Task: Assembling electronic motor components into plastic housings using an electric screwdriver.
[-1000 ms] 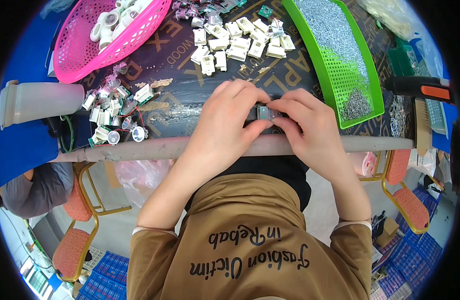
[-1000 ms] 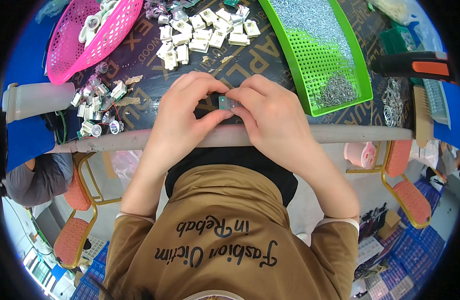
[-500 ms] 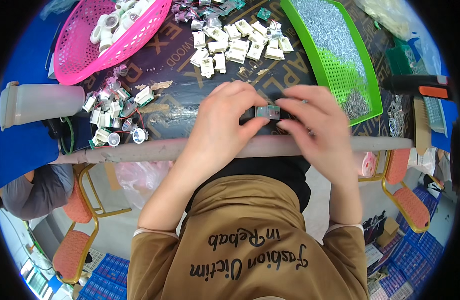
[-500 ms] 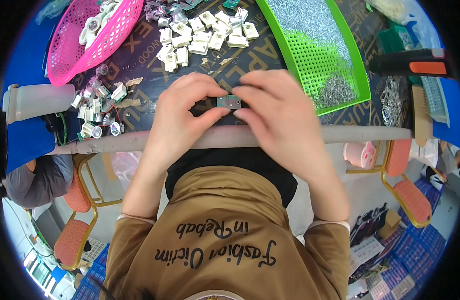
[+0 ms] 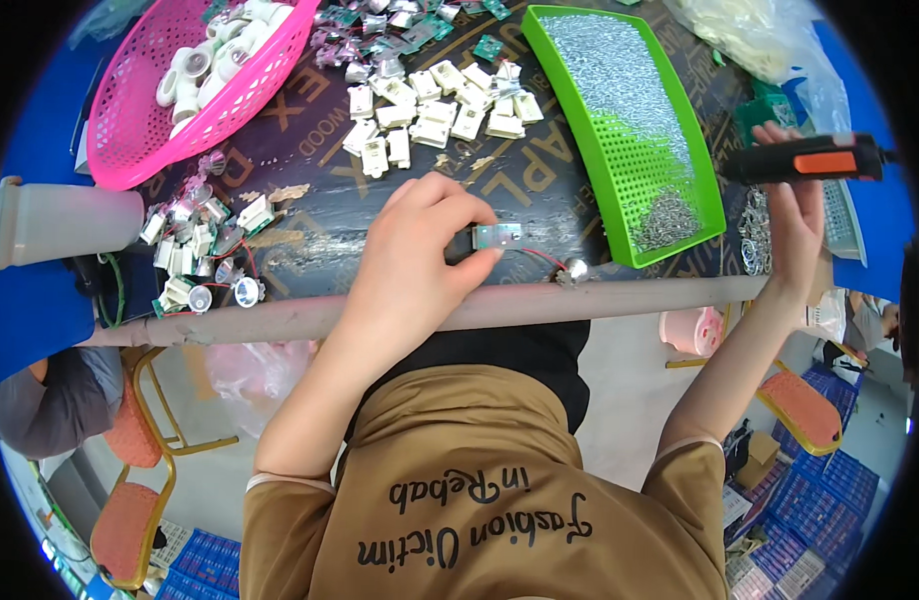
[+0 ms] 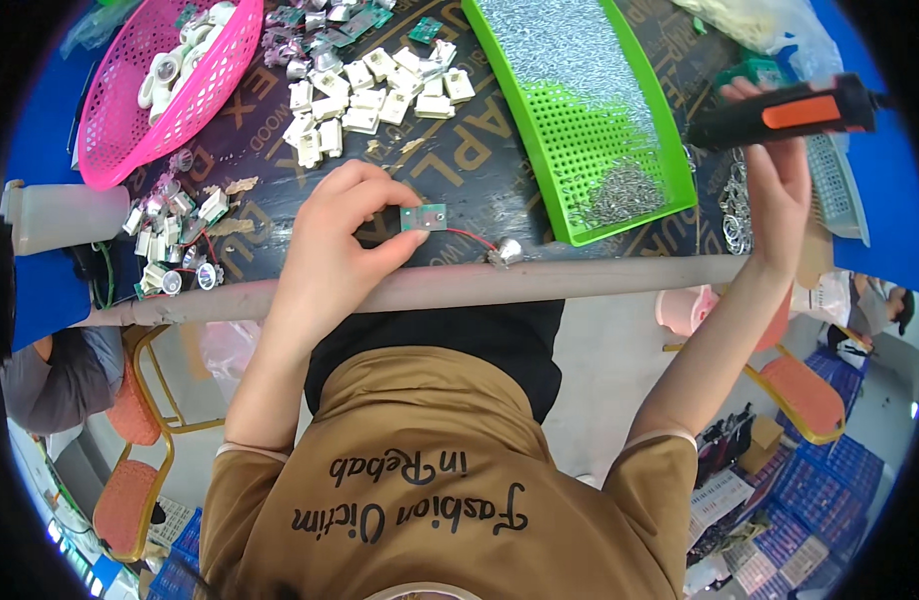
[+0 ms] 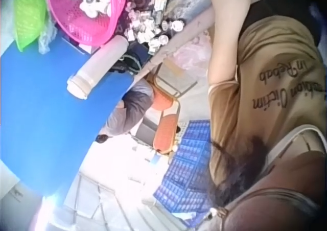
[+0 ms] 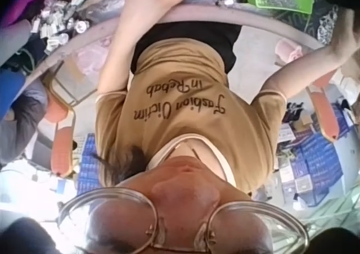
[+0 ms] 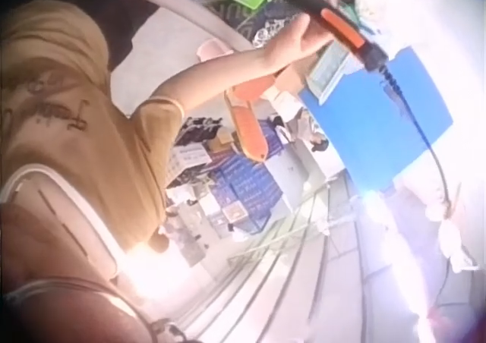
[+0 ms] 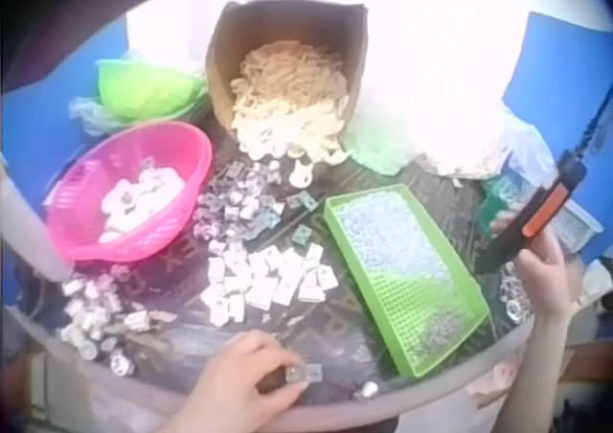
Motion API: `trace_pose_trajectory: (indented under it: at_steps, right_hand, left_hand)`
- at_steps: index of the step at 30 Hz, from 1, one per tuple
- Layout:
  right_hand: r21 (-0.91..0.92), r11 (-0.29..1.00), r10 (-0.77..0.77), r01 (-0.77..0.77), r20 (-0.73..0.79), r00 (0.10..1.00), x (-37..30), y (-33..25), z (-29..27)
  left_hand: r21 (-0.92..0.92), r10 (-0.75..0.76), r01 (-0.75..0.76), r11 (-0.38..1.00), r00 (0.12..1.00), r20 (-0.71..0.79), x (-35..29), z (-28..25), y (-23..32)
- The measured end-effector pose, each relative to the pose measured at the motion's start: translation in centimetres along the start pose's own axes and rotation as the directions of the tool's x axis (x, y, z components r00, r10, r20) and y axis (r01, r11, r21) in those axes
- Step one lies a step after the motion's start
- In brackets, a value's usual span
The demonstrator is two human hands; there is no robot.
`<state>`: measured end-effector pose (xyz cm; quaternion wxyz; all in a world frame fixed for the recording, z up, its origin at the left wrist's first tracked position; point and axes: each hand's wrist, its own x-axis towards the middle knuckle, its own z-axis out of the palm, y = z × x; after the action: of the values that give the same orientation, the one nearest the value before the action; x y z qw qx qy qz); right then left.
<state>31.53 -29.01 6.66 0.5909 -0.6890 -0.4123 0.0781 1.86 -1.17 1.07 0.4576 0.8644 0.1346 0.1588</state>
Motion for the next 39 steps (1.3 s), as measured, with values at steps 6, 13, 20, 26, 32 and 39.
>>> trace_pose_trajectory:
  at_steps: [6, 13, 20, 26, 32, 39]
  right_hand:
    - [0.014, 0.998, -0.057, 0.057, -0.008, 0.998, 1.6, -0.6, 1.1]
    - [0.453, 0.853, -0.269, 0.258, -0.041, 0.962, 4.0, -4.5, 2.6]
    - [0.56, 0.806, -0.316, 0.195, 0.127, 0.94, 6.5, -3.5, 8.2]
    - [0.685, 0.691, -0.394, 0.23, 0.09, 0.915, 9.0, -2.5, 12.6]
    - [0.566, 0.812, -0.065, 0.141, -0.152, 0.986, 7.9, -5.9, 15.9]
    - [0.807, 0.509, -0.196, 0.299, -0.23, 0.953, 8.0, -4.0, 16.8]
  left_hand:
    - [0.008, -0.016, 0.016, 1.0, 1.0, 0.009, 0.1, 0.0, 0.1]
    - [0.037, 0.0, 0.0, 0.999, 1.0, -0.002, 0.2, 0.1, 0.1]
    - [0.047, 0.007, -0.007, 0.999, 1.0, -0.009, 0.2, 0.0, -0.1]
    - [0.056, 0.013, -0.012, 0.998, 1.0, -0.008, 0.0, 0.0, -0.1]
    - [0.044, 0.005, -0.005, 0.999, 1.0, -0.002, 0.2, 0.0, 0.0]
    - [0.054, 0.017, -0.016, 0.998, 1.0, -0.014, 0.1, 0.1, 0.0]
